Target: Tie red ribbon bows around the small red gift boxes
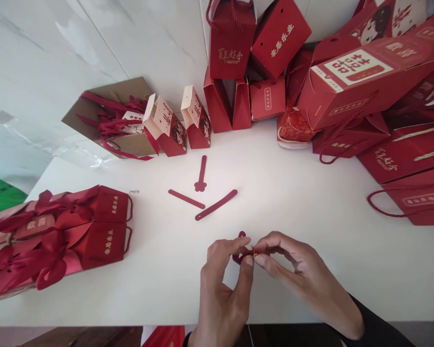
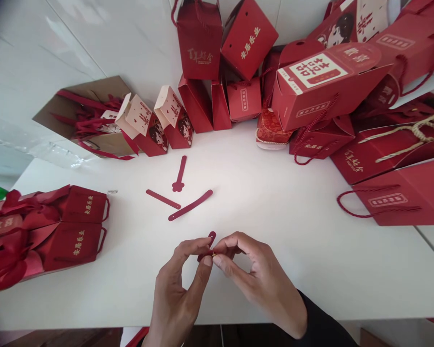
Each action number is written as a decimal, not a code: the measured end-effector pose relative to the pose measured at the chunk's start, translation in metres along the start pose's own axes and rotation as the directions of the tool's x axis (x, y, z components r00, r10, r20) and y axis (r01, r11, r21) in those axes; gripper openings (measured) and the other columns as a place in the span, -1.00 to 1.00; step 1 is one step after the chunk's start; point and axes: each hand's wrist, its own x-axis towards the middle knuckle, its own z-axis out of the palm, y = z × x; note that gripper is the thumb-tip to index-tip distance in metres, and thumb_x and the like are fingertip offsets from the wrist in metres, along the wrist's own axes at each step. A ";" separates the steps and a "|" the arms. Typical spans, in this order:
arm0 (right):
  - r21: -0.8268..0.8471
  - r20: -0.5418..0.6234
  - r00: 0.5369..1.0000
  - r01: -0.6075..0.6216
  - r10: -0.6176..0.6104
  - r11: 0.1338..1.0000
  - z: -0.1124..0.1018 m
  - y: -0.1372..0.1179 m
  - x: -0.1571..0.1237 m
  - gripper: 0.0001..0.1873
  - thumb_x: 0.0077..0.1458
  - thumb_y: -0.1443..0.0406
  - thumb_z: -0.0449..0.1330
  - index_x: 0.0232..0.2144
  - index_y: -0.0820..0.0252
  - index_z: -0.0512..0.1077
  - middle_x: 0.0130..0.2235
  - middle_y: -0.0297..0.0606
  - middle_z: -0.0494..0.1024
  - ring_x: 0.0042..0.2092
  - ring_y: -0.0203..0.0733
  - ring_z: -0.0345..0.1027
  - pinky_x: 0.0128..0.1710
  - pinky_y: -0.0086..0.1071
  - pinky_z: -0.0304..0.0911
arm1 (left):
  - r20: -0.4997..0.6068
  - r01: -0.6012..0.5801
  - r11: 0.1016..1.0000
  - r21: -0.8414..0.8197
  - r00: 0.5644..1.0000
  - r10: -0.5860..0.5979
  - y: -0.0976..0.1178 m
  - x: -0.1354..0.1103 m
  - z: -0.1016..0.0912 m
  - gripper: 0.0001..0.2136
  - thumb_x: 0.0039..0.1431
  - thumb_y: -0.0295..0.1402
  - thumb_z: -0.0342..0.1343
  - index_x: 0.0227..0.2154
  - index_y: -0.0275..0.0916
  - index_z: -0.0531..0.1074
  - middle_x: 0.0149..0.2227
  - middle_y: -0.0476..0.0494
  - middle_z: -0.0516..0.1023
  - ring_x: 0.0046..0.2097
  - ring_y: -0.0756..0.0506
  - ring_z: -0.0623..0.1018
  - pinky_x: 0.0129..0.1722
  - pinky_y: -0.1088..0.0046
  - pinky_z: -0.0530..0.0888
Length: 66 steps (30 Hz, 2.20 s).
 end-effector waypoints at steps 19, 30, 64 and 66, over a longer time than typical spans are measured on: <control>-0.079 -0.073 0.995 0.067 -0.073 0.995 0.003 0.008 -0.007 -0.80 0.35 0.09 0.16 -0.26 -0.04 0.53 -0.28 -0.41 0.60 -0.21 -0.24 0.47 -0.21 -0.44 0.38 | -0.025 0.109 0.990 -0.094 0.993 -0.112 0.012 -0.002 0.006 -0.90 0.34 -0.27 0.15 -0.27 -0.11 0.52 -0.28 0.00 0.56 -0.18 -0.06 0.52 -0.17 0.42 0.41; -0.034 -0.112 0.992 0.057 -0.061 0.998 0.005 0.005 -0.014 -0.74 0.33 0.07 0.16 -0.04 -0.03 0.52 -0.17 -0.29 0.62 -0.11 -0.13 0.53 -0.21 -0.34 0.49 | 0.063 0.065 0.978 -0.198 0.997 -0.054 0.009 -0.004 0.002 -0.89 0.39 -0.28 0.11 -0.28 -0.12 0.48 -0.27 -0.02 0.52 -0.16 -0.06 0.50 -0.18 0.42 0.41; -0.121 0.028 0.994 0.106 -0.104 0.987 -0.002 0.001 -0.023 -0.81 0.31 0.10 0.13 -0.31 0.00 0.41 -0.32 -0.32 0.57 -0.27 -0.12 0.51 -0.25 -0.33 0.50 | 0.164 0.192 0.932 -0.307 0.976 -0.147 0.005 -0.016 0.001 -0.73 0.33 -0.08 0.15 -0.10 -0.14 0.52 -0.27 -0.12 0.50 -0.14 -0.14 0.52 -0.05 0.30 0.40; -0.140 0.020 0.994 0.113 -0.111 0.984 -0.001 0.000 -0.023 -0.78 0.30 0.07 0.15 -0.33 0.00 0.42 -0.34 -0.33 0.57 -0.27 -0.11 0.53 -0.28 -0.35 0.50 | 0.156 0.185 0.939 -0.289 0.977 -0.144 0.003 -0.018 0.002 -0.73 0.33 -0.07 0.15 -0.17 -0.16 0.55 -0.27 -0.15 0.52 -0.15 -0.15 0.53 -0.05 0.29 0.41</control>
